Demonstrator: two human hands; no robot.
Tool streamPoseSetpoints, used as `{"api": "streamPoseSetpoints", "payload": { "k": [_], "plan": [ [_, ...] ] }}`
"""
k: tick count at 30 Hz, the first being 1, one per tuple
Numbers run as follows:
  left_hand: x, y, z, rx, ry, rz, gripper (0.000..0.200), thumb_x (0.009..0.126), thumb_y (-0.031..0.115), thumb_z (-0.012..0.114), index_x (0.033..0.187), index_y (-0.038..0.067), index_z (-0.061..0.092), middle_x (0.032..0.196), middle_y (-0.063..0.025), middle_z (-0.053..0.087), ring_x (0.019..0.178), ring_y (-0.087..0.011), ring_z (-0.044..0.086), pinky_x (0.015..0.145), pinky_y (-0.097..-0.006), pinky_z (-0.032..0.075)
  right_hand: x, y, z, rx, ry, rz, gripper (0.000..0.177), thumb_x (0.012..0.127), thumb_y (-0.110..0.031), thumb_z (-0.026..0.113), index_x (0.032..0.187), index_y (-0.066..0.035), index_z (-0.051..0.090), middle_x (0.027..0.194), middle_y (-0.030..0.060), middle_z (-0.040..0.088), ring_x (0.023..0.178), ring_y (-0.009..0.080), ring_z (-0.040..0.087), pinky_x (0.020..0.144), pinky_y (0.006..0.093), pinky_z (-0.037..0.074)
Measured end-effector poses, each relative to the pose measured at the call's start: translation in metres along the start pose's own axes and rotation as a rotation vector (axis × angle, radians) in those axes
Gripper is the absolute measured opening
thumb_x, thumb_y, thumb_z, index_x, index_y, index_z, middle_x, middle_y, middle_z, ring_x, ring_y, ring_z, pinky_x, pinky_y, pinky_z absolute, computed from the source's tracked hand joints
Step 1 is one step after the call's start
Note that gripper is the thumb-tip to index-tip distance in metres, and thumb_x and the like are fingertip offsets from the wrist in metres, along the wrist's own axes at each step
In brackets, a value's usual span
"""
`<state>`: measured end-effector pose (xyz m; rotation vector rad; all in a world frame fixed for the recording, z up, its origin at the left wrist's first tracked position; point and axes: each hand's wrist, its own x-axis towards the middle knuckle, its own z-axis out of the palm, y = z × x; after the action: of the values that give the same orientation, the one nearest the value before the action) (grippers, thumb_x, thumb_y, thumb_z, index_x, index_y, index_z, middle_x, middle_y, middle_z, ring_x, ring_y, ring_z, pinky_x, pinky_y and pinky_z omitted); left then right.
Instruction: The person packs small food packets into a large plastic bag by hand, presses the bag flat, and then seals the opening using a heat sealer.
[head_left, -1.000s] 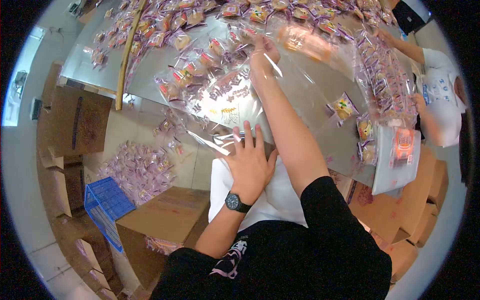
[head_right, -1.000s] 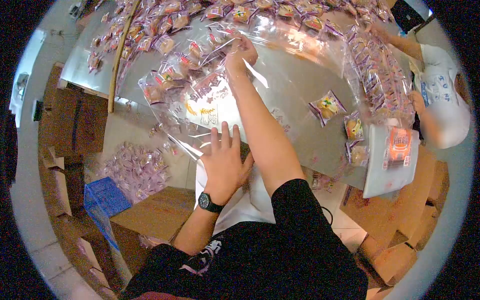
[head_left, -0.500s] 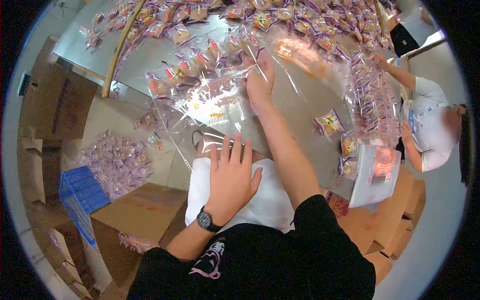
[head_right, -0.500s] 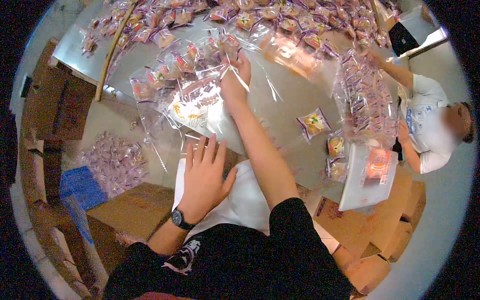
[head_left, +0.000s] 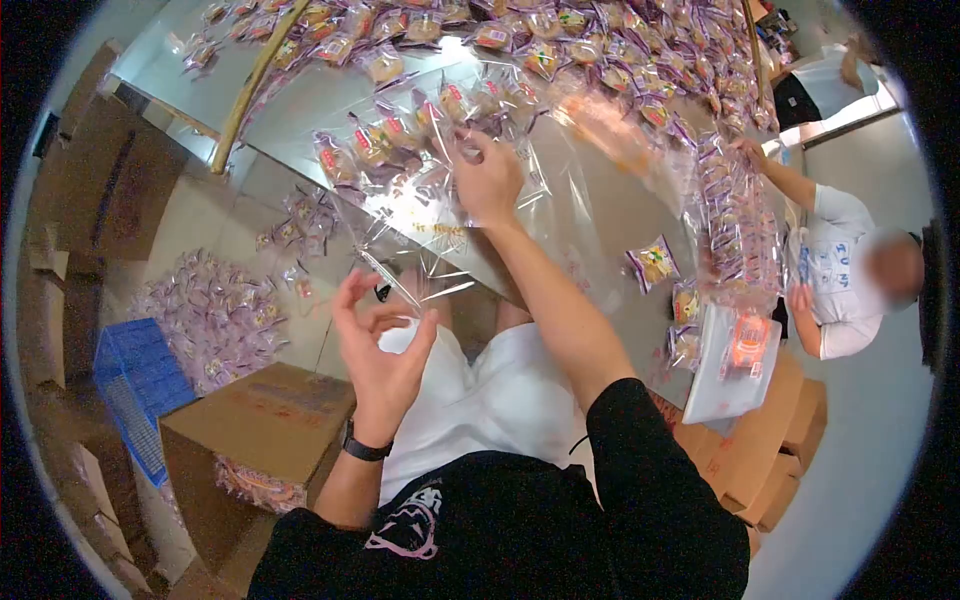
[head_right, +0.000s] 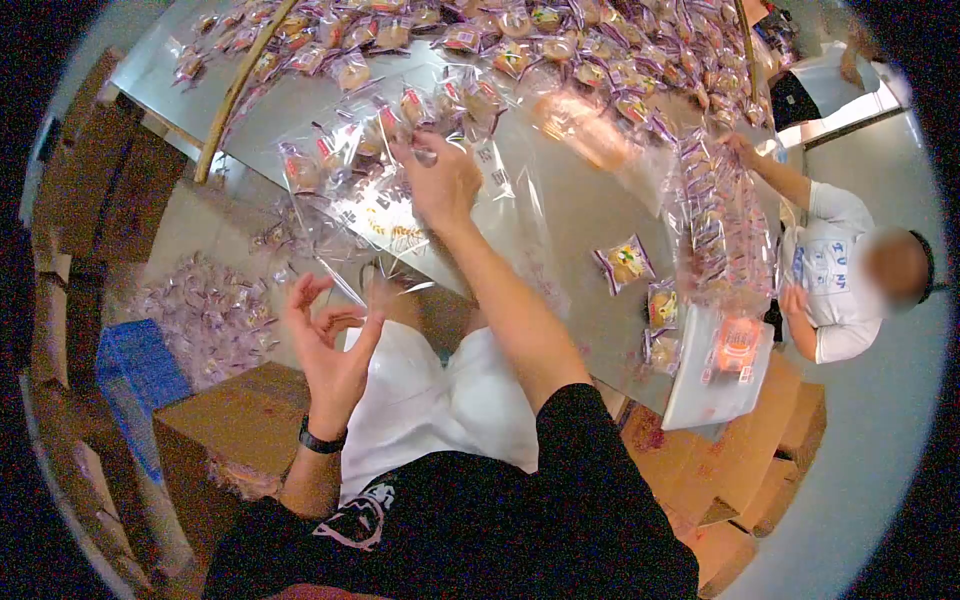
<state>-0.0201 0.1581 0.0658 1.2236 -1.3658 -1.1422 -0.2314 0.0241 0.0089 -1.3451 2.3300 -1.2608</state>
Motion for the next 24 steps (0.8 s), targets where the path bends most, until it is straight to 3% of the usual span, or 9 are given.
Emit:
{"api": "streamPoseSetpoints", "payload": {
  "k": [3, 6, 10, 13, 15, 17, 18, 19, 24],
  "plan": [
    [-0.007, -0.010, 0.000, -0.143, -0.064, 0.004, 0.069, 0.083, -0.011, 0.071, 0.141, -0.001, 0.037, 0.134, -0.0147, 0.048, 0.084, -0.0113, 0.061, 0.080, -0.0268, 0.052, 0.001, 0.005, 0.012, 0.098, 0.014, 0.048, 0.051, 0.084, -0.052, 0.075, 0.106, -0.006, 0.077, 0.080, 0.0154, 0.072, 0.084, 0.0342, 0.069, 0.086, 0.0451, 0.050],
    [-0.010, -0.013, 0.000, -0.185, -0.093, -0.007, 0.061, 0.083, -0.012, 0.068, 0.137, 0.000, 0.040, 0.133, -0.0129, 0.048, 0.081, -0.0106, 0.057, 0.078, -0.0258, 0.051, 0.002, -0.002, 0.017, 0.557, -0.126, 0.225, 0.065, 0.075, -0.050, 0.083, 0.116, 0.000, 0.073, 0.085, 0.0164, 0.074, 0.080, 0.0311, 0.070, 0.080, 0.0403, 0.053],
    [-0.007, -0.025, -0.007, -0.133, -0.105, 0.119, 0.061, 0.082, -0.011, 0.069, 0.136, 0.001, 0.041, 0.132, -0.0123, 0.046, 0.085, -0.0120, 0.057, 0.078, -0.0265, 0.050, -0.012, -0.005, 0.012, -0.190, 0.093, -0.237, 0.060, 0.081, -0.040, 0.082, 0.122, 0.002, 0.069, 0.110, 0.0218, 0.068, 0.105, 0.0354, 0.064, 0.093, 0.0425, 0.049],
    [-0.005, -0.025, -0.009, -0.097, -0.111, 0.183, 0.062, 0.083, -0.010, 0.069, 0.137, 0.002, 0.041, 0.134, -0.0119, 0.045, 0.090, -0.0136, 0.057, 0.082, -0.0284, 0.049, -0.007, 0.002, 0.033, 0.043, -0.026, -0.137, 0.059, 0.085, -0.043, 0.079, 0.123, 0.001, 0.067, 0.117, 0.0235, 0.063, 0.114, 0.0385, 0.058, 0.099, 0.0454, 0.045],
    [-0.008, -0.026, -0.013, -0.106, -0.137, 0.206, 0.062, 0.085, -0.007, 0.068, 0.141, 0.005, 0.041, 0.140, -0.0109, 0.045, 0.097, -0.0152, 0.056, 0.088, -0.0306, 0.048, -0.007, 0.013, 0.049, 0.053, -0.030, -0.043, 0.068, 0.083, -0.057, 0.074, 0.127, -0.006, 0.065, 0.123, 0.0197, 0.066, 0.129, 0.0402, 0.050, 0.114, 0.0561, 0.023],
    [-0.006, -0.028, -0.021, -0.190, -0.169, 0.300, 0.054, 0.088, -0.001, 0.067, 0.138, 0.004, 0.045, 0.136, -0.0107, 0.048, 0.100, -0.0160, 0.056, 0.089, -0.0317, 0.047, -0.010, -0.047, -0.006, -0.165, -0.238, 0.104, 0.070, 0.084, -0.057, 0.073, 0.132, -0.007, 0.061, 0.126, 0.0181, 0.064, 0.131, 0.0388, 0.049, 0.114, 0.0564, 0.025],
    [-0.005, -0.029, -0.026, -0.232, -0.179, 0.347, 0.051, 0.090, 0.002, 0.066, 0.136, 0.004, 0.047, 0.134, -0.0106, 0.050, 0.101, -0.0163, 0.056, 0.090, -0.0323, 0.047, -0.016, -0.025, 0.005, -0.011, -0.245, 0.028, 0.072, 0.085, -0.056, 0.072, 0.135, -0.005, 0.059, 0.128, 0.0178, 0.064, 0.131, 0.0378, 0.050, 0.113, 0.0561, 0.028],
    [-0.005, -0.036, -0.034, -0.261, -0.082, 0.270, 0.048, 0.090, 0.006, 0.068, 0.133, 0.003, 0.048, 0.130, -0.0112, 0.051, 0.100, -0.0172, 0.056, 0.090, -0.0333, 0.047, -0.021, -0.004, 0.015, 0.145, -0.264, -0.046, 0.074, 0.086, -0.056, 0.071, 0.137, -0.004, 0.056, 0.129, 0.0175, 0.063, 0.131, 0.0368, 0.050, 0.112, 0.0558, 0.031],
    [0.005, -0.128, -0.053, -0.044, 0.173, -0.183, 0.050, 0.087, 0.023, 0.072, 0.127, -0.001, 0.054, 0.117, -0.0160, 0.059, 0.102, -0.0277, 0.058, 0.094, -0.0396, 0.046, -0.069, 0.014, -0.051, -0.271, -0.308, -0.440, 0.076, 0.088, -0.054, 0.069, 0.142, -0.003, 0.052, 0.141, 0.0191, 0.055, 0.132, 0.0394, 0.049, 0.106, 0.0536, 0.040]
  ]
}}
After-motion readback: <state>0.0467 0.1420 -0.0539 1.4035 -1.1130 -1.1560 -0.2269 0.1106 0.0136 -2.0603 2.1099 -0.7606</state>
